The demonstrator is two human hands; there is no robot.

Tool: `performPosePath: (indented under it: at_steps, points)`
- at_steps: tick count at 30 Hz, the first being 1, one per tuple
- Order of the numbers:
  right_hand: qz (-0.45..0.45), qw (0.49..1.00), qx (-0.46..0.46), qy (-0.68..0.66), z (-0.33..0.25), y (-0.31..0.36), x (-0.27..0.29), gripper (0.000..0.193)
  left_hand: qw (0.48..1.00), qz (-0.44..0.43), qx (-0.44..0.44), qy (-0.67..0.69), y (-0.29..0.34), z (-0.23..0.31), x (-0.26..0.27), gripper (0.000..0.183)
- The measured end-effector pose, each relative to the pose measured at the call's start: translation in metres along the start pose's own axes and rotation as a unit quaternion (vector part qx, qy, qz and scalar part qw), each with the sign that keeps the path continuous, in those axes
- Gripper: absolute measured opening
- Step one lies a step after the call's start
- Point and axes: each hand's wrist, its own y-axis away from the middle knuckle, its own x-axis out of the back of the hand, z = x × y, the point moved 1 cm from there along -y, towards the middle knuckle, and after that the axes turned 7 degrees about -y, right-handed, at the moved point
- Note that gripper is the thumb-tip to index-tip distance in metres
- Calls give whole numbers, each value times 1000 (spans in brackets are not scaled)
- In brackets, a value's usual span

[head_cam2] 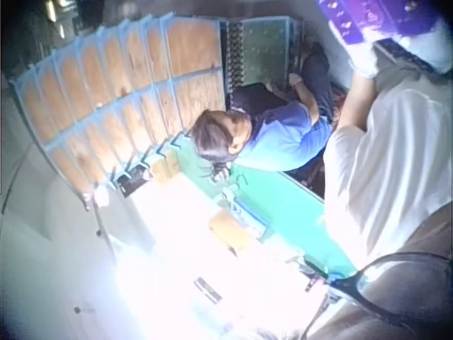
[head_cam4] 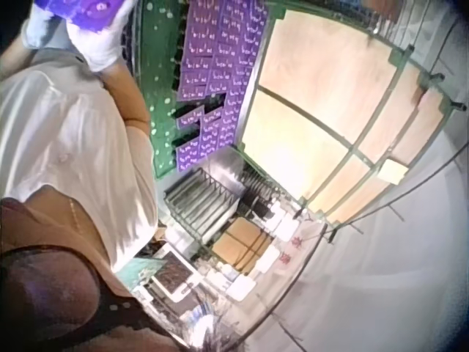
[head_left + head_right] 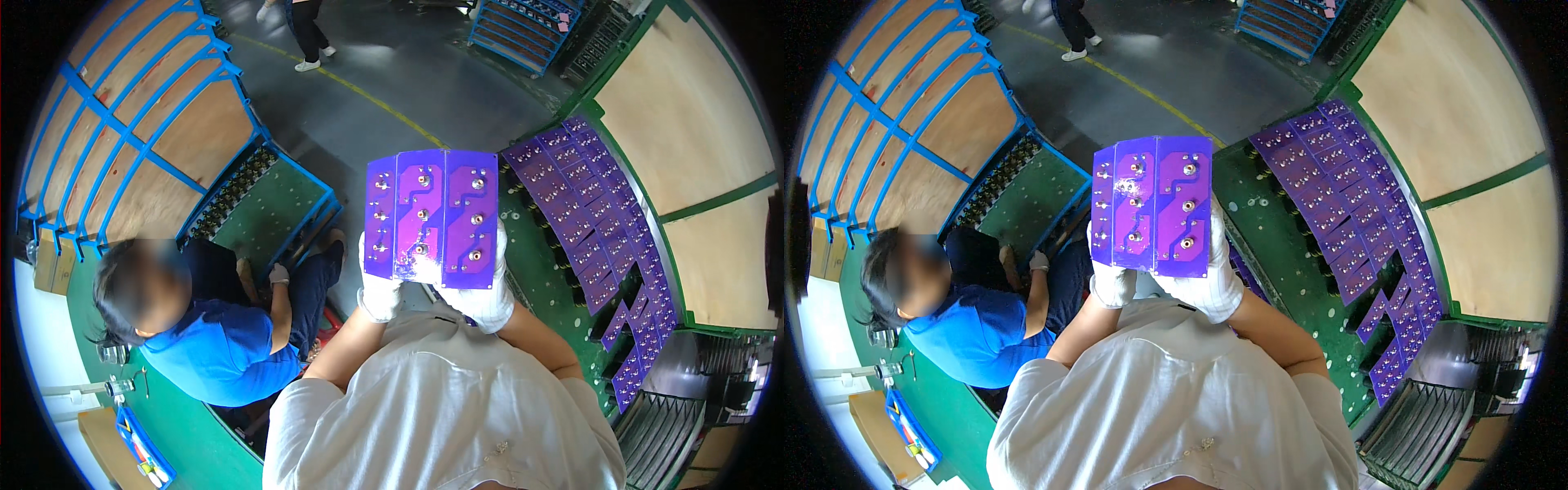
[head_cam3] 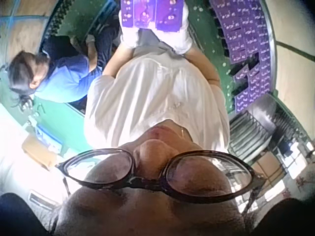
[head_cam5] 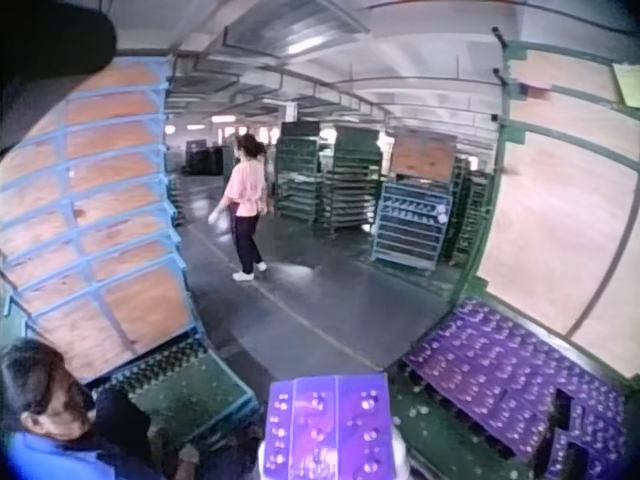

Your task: The person picks up purple circuit boards from a green tray and places them into a blue rack. The person handles the boards one by one or in small groups, transferring them between the two containers in a repetitive manner.

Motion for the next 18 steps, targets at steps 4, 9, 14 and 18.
performPosePath:
  at_steps: [4,9,14,18]
  points:
    - [24,881,-203,-427,17,-10,-9,58,999,48,2,-7,-2,-11,17,56]
    - [31,927,-236,-289,49,-20,-12,66,997,73,-21,3,-2,-7,31,62]
    - [-32,971,-226,-69,71,-32,-23,90,992,112,-54,-13,4,-13,59,66]
    - [-151,955,61,248,66,-43,-42,92,985,156,-66,-7,10,-9,74,62]
